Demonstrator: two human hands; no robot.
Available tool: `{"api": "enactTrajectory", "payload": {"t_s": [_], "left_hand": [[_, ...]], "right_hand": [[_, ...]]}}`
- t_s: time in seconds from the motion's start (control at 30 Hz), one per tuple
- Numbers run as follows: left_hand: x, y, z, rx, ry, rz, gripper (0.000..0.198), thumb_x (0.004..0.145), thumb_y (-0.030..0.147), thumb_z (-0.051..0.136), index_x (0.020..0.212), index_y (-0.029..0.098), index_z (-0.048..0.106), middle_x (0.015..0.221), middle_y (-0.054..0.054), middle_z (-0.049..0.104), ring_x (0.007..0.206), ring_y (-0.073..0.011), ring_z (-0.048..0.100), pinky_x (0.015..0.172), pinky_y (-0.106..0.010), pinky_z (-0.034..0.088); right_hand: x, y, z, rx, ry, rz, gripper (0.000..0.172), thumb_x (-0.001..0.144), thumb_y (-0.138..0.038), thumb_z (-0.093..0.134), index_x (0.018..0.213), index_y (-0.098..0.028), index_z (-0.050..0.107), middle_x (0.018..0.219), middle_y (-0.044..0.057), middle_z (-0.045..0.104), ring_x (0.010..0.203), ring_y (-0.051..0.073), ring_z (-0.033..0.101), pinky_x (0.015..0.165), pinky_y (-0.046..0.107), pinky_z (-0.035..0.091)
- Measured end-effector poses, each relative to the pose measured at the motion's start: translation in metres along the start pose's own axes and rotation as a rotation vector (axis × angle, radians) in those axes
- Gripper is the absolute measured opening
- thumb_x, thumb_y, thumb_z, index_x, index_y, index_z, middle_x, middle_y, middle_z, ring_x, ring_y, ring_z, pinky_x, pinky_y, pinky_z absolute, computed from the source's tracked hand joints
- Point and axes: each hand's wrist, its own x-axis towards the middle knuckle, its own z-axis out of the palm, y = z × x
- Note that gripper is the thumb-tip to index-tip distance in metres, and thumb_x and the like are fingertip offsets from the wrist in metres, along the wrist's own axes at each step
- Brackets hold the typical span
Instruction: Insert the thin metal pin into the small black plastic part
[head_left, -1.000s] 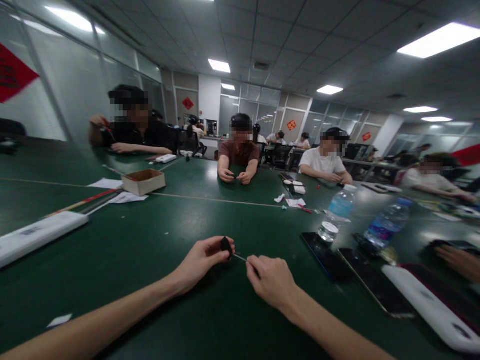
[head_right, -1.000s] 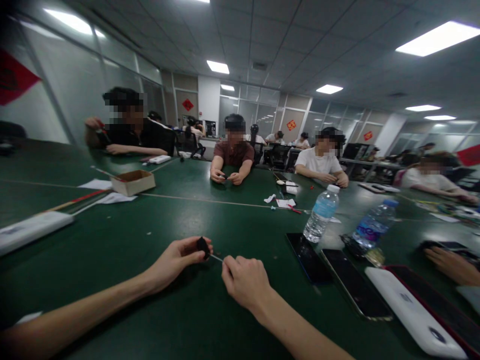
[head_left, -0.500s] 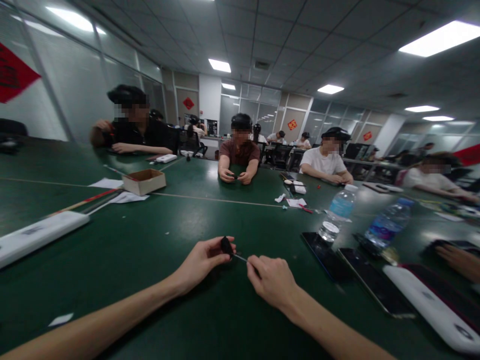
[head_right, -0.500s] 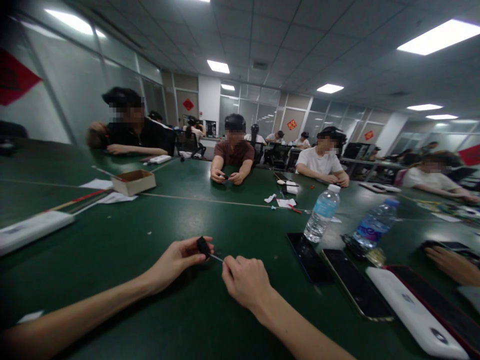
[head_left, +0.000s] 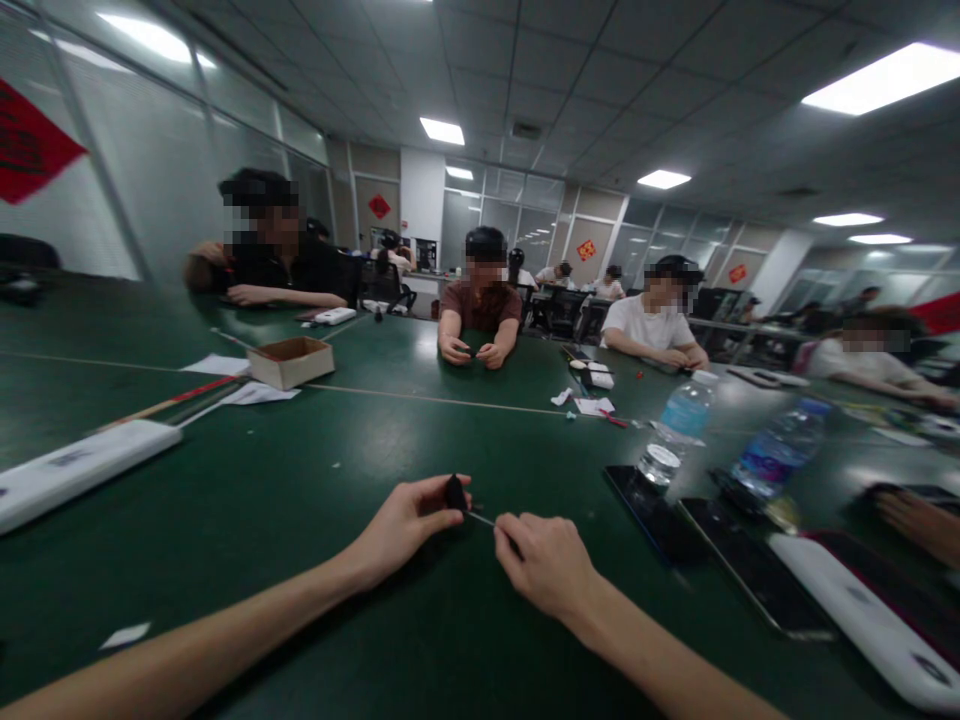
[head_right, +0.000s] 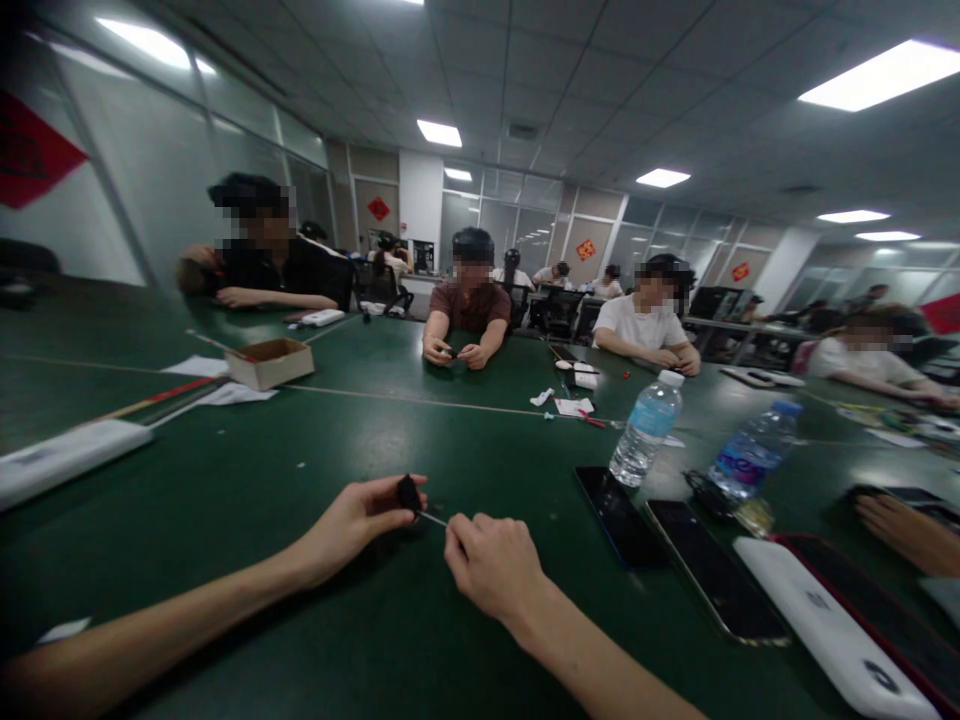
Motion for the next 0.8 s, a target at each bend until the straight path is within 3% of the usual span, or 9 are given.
{"api": "enactTrajectory", "payload": {"t_s": [0.4,0.8], "left_hand": [[-0.0008,0.0034,0.0005,0.003,-0.016,0.004,0.040,0.077,0.021,0.063,0.117,0.018,0.058,0.104,-0.005,0.068,0.102,-0.0229,0.061,0.095,-0.039,0.043],[0.0020,-0.0021,-0.0014,-0.245,0.013,-0.091,0.047,0.082,0.029,0.060,0.127,0.019,0.051,0.111,-0.007,0.064,0.101,-0.0218,0.059,0.093,-0.040,0.045]], "right_hand": [[0.0004,0.0007,-0.0035,0.038,-0.002,-0.013,0.027,0.096,-0.030,0.034,0.092,-0.021,0.059,0.071,-0.001,0.058,0.058,0.009,0.050,0.056,0.023,0.030],[0.0023,0.0015,0.0008,0.075,0.080,-0.010,0.025,0.095,-0.027,0.034,0.101,-0.021,0.058,0.077,0.001,0.057,0.063,0.011,0.051,0.058,0.023,0.031]]}}
